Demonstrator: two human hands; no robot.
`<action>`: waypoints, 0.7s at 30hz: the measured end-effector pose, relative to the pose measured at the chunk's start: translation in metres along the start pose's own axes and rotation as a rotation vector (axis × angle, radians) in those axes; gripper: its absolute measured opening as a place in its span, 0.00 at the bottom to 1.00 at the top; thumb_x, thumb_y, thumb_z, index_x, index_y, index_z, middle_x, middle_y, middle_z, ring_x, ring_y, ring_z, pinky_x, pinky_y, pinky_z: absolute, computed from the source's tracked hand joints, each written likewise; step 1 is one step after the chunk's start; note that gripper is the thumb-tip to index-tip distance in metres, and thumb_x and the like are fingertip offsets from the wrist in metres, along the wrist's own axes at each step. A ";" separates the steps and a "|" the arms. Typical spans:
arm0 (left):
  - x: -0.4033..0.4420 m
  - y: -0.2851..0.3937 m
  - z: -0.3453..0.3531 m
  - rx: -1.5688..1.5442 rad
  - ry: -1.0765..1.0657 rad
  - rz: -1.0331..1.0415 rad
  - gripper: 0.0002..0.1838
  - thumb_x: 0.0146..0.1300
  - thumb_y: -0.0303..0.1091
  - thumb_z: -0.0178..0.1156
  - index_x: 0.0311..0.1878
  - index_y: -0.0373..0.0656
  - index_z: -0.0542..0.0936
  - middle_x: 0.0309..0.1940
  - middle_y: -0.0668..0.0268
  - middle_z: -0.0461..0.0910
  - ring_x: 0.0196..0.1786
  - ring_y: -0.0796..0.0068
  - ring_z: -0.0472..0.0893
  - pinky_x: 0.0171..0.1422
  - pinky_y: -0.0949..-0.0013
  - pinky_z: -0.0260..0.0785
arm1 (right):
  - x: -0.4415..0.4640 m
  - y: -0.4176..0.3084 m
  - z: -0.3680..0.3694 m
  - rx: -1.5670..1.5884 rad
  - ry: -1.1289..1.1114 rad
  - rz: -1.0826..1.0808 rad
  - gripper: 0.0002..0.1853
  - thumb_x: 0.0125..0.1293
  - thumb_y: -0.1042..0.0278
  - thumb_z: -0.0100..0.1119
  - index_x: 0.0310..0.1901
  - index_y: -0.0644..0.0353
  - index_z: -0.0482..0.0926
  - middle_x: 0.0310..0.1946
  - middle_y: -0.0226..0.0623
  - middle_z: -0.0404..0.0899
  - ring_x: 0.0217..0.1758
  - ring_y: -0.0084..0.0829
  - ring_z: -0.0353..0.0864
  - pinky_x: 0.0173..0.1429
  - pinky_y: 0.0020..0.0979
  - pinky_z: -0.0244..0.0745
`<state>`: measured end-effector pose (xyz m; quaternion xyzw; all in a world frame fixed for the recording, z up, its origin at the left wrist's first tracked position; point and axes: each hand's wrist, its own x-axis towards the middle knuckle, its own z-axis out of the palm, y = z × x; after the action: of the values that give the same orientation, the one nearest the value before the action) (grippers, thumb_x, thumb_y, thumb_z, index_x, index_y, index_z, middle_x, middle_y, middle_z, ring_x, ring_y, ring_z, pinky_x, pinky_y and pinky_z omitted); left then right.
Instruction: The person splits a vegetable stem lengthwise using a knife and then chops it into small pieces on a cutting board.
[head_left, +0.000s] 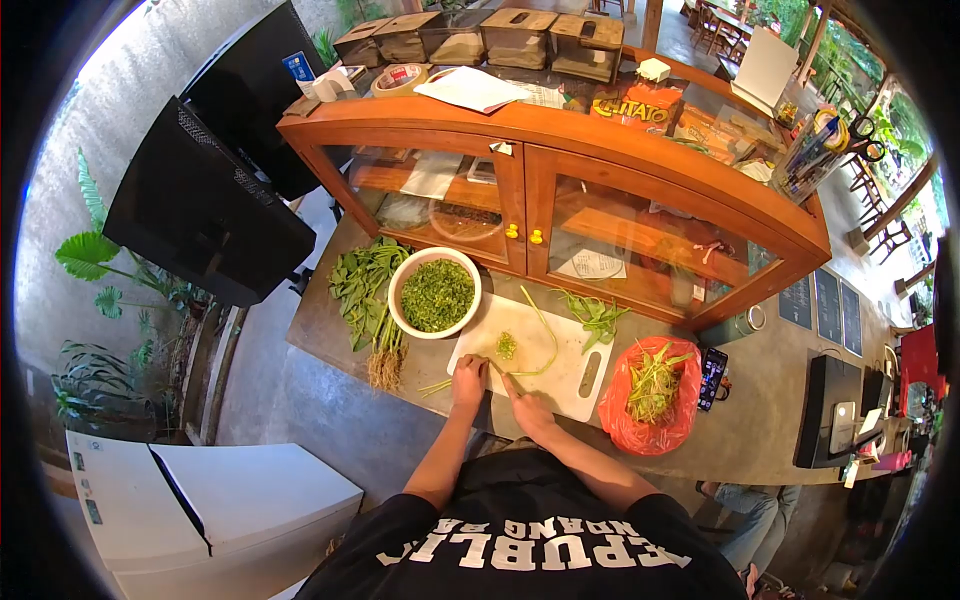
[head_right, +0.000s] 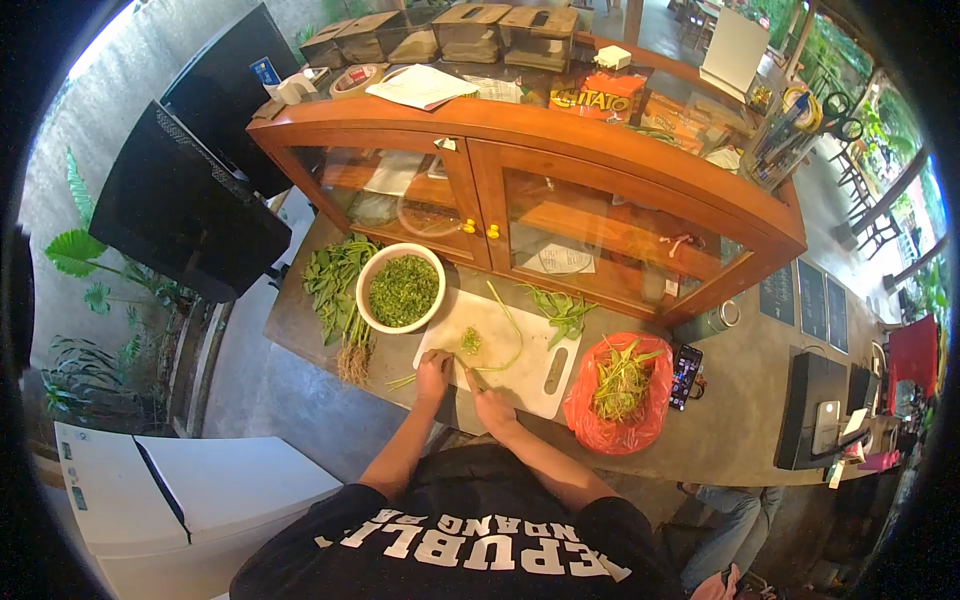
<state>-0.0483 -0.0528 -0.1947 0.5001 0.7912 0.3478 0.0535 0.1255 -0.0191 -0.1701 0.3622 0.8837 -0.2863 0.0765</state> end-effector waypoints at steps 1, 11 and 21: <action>0.000 0.001 -0.001 0.004 -0.007 -0.009 0.05 0.60 0.28 0.65 0.38 0.39 0.85 0.37 0.57 0.81 0.46 0.52 0.79 0.51 0.56 0.74 | 0.001 -0.001 0.001 -0.020 -0.011 0.004 0.43 0.63 0.77 0.48 0.79 0.45 0.46 0.32 0.57 0.84 0.35 0.52 0.86 0.42 0.51 0.82; 0.000 -0.002 0.002 0.010 -0.011 -0.063 0.06 0.59 0.29 0.65 0.38 0.38 0.86 0.36 0.56 0.82 0.45 0.53 0.80 0.50 0.56 0.75 | 0.006 0.007 0.011 -0.110 0.094 -0.059 0.45 0.61 0.78 0.49 0.80 0.47 0.44 0.26 0.53 0.83 0.29 0.50 0.86 0.36 0.48 0.83; -0.002 0.005 -0.004 0.016 0.005 0.038 0.05 0.59 0.26 0.65 0.38 0.38 0.85 0.36 0.56 0.81 0.44 0.52 0.79 0.51 0.56 0.74 | 0.005 0.013 0.014 -0.097 0.100 -0.085 0.46 0.60 0.79 0.49 0.80 0.48 0.44 0.25 0.52 0.83 0.27 0.49 0.85 0.34 0.47 0.82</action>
<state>-0.0456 -0.0553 -0.1895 0.5147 0.7844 0.3438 0.0407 0.1303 -0.0163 -0.1889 0.3343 0.9138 -0.2276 0.0375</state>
